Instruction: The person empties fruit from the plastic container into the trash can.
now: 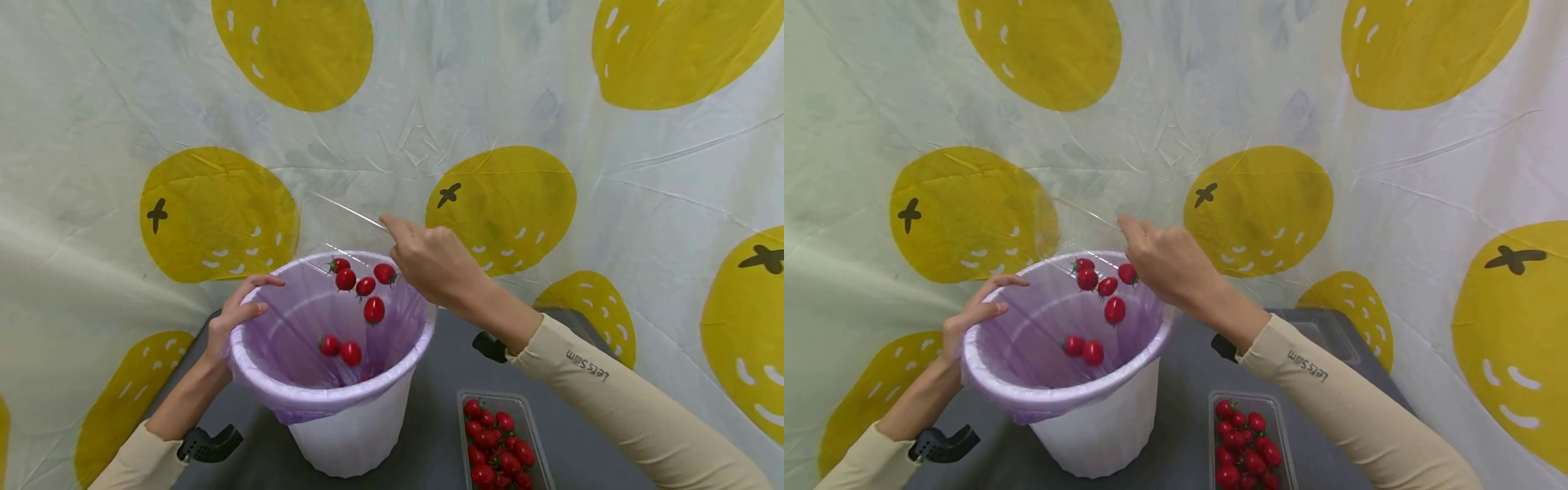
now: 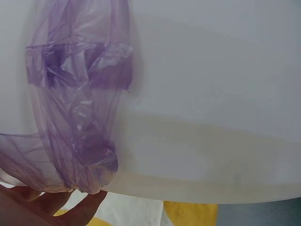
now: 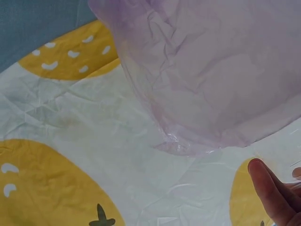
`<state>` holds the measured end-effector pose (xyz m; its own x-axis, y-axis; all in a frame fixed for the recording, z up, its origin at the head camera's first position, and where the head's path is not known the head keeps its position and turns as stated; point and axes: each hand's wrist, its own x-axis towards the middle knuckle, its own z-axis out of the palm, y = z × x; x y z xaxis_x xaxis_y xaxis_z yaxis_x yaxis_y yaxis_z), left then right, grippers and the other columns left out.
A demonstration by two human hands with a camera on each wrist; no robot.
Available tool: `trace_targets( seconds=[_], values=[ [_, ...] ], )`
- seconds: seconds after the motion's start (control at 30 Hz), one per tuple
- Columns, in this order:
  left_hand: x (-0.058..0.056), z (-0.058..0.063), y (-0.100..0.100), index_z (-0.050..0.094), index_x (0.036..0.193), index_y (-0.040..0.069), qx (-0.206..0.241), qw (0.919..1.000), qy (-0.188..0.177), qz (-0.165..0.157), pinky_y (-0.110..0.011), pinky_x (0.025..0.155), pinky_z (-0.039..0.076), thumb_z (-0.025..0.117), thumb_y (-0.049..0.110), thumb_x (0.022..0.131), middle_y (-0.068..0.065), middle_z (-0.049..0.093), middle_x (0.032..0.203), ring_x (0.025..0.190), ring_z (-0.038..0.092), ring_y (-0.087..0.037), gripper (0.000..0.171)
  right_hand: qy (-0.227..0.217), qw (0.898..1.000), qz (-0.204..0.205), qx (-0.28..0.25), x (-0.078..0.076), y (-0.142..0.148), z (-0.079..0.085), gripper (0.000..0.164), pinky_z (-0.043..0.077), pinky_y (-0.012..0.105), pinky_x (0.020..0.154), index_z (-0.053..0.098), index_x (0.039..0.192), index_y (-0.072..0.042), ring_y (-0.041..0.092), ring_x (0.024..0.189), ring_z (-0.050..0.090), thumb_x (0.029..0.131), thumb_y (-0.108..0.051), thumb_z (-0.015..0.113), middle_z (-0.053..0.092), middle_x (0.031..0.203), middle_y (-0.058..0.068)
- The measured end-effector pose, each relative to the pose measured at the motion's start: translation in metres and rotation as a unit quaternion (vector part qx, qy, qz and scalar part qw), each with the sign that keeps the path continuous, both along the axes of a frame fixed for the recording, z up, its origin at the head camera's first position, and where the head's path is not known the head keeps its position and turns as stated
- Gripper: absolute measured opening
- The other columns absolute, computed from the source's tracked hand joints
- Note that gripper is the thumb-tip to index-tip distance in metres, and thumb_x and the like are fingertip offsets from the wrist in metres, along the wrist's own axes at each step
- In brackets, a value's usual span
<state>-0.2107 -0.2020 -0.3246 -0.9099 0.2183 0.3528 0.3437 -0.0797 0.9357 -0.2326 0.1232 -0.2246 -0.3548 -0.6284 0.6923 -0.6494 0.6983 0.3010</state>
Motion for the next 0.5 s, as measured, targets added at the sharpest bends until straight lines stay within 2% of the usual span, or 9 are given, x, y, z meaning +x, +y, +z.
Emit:
trace_targets(
  seconds=[0.27, 0.43, 0.5],
  values=[
    [-0.0001, -0.0002, -0.0002, 0.059, 0.127, 0.014, 0.002, 1.0000, -0.001, 0.002, -0.039, 0.084, 0.054, 0.037, 0.013, 0.095, -0.010, 0.050, 0.132, 0.110, 0.053, -0.030, 0.039, 0.023, 1.000, 0.002, -0.003, 0.0003, 0.0006, 0.0020, 0.034, 0.045, 0.023, 0.044, 0.061, 0.128, 0.008, 0.020, 0.047, 0.059, 0.096, -0.005, 0.056, 0.075, 0.117, 0.022],
    [-0.0005, -0.0004, -0.0005, 0.059, 0.128, 0.014, 0.001, 1.0000, 0.001, 0.002, -0.039, 0.084, 0.054, 0.038, 0.014, 0.095, -0.010, 0.050, 0.133, 0.111, 0.053, -0.030, 0.039, 0.025, 0.999, 0.020, -0.019, -0.0006, 0.0024, 0.0028, 0.033, 0.040, 0.022, 0.041, 0.061, 0.127, 0.008, 0.017, 0.042, 0.049, 0.096, -0.001, 0.054, 0.076, 0.114, 0.022],
    [-0.0004, -0.0003, -0.0007, 0.058, 0.128, 0.014, 0.000, 1.0000, 0.000, 0.001, -0.039, 0.085, 0.054, 0.038, 0.014, 0.095, -0.010, 0.050, 0.133, 0.111, 0.053, -0.030, 0.039, 0.015, 0.999, 0.030, -0.036, -0.0011, 0.0041, 0.0028, 0.033, 0.038, 0.023, 0.040, 0.061, 0.127, 0.008, 0.014, 0.041, 0.041, 0.096, 0.001, 0.052, 0.077, 0.099, 0.019]
  ],
)
